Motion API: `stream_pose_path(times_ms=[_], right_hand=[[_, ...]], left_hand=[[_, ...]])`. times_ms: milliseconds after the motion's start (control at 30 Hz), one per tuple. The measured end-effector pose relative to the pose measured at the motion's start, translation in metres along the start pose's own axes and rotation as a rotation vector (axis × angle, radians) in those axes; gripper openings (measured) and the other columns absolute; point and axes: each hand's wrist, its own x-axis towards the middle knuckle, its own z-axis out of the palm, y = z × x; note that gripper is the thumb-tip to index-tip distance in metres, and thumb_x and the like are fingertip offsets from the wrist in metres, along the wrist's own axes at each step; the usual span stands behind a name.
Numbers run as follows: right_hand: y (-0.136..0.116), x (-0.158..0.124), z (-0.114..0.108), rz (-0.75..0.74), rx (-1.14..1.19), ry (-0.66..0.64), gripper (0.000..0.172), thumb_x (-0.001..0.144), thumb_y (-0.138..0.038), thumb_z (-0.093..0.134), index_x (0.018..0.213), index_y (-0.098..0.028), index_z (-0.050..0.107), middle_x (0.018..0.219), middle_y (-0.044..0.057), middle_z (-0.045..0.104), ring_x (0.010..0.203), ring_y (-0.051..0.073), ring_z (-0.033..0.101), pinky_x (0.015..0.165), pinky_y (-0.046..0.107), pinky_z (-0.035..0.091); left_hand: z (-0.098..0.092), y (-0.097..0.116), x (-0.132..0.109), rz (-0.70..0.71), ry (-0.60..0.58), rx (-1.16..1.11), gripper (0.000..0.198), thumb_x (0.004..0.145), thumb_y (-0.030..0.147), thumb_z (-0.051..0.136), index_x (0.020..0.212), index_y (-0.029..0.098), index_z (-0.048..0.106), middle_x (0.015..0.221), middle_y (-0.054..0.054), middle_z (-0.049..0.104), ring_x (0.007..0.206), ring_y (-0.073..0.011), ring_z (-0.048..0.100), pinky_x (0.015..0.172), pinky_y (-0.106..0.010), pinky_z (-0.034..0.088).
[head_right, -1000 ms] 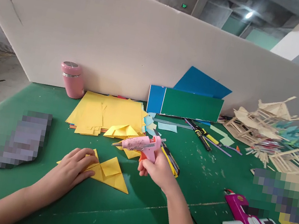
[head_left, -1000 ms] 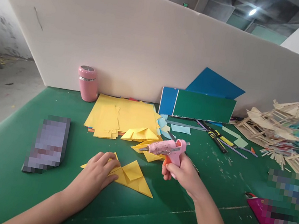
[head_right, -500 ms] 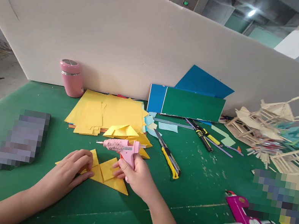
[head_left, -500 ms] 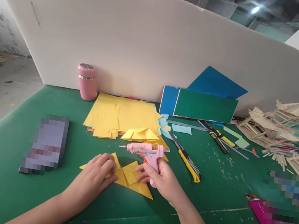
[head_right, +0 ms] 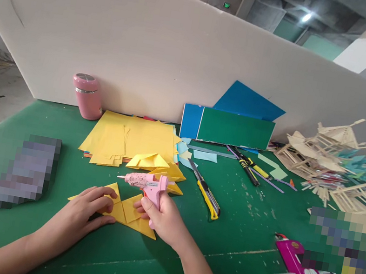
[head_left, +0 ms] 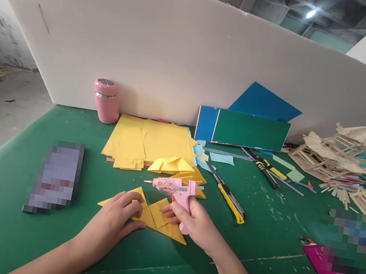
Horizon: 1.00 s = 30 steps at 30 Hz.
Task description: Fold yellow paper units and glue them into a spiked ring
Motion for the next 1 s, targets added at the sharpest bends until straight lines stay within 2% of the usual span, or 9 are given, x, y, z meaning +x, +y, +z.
stream_pose_path(times_ms=[233,533,767,1000], right_hand=[[0.0014,0.0029,0.0014,0.022,-0.016,0.001,0.048,0.084,-0.049,0.058,0.122,-0.019,0.050,0.104,0.009,0.069,0.095,0.021,0.066,0.075,0.033,0.052],[0.0025,0.0024,0.0004,0.010,-0.054,-0.019,0.047,0.086,-0.052,0.055,0.120,-0.019,0.052,0.106,0.009,0.068,0.094,0.020,0.064,0.076,0.033,0.050],[0.0014,0.0005,0.0009,0.021,-0.072,-0.015,0.048,0.084,-0.052,0.057,0.119,-0.020,0.053,0.106,0.008,0.068,0.094,0.021,0.063,0.072,0.031,0.049],[-0.0022,-0.0038,0.0020,0.039,-0.068,-0.045,0.054,0.083,-0.054,0.057,0.125,-0.021,0.051,0.114,0.009,0.065,0.095,0.021,0.061,0.053,0.022,0.042]], left_hand=[[0.0027,-0.0007,-0.0007,0.009,0.017,0.023,0.011,0.087,0.025,0.056,0.078,0.021,0.051,0.100,-0.004,0.062,0.087,-0.0215,0.061,0.073,-0.035,0.054],[0.0038,0.0005,-0.0009,0.054,0.039,0.015,0.011,0.091,0.024,0.049,0.081,0.021,0.053,0.100,-0.005,0.061,0.087,-0.0208,0.062,0.075,-0.035,0.054],[0.0051,-0.0017,-0.0007,0.079,0.076,0.009,0.008,0.090,0.026,0.052,0.084,0.021,0.056,0.098,-0.005,0.063,0.087,-0.0207,0.064,0.074,-0.033,0.054],[0.0038,-0.0009,0.0001,0.078,0.064,-0.004,0.009,0.088,0.026,0.053,0.083,0.021,0.058,0.099,-0.005,0.065,0.087,-0.0204,0.063,0.074,-0.033,0.055]])
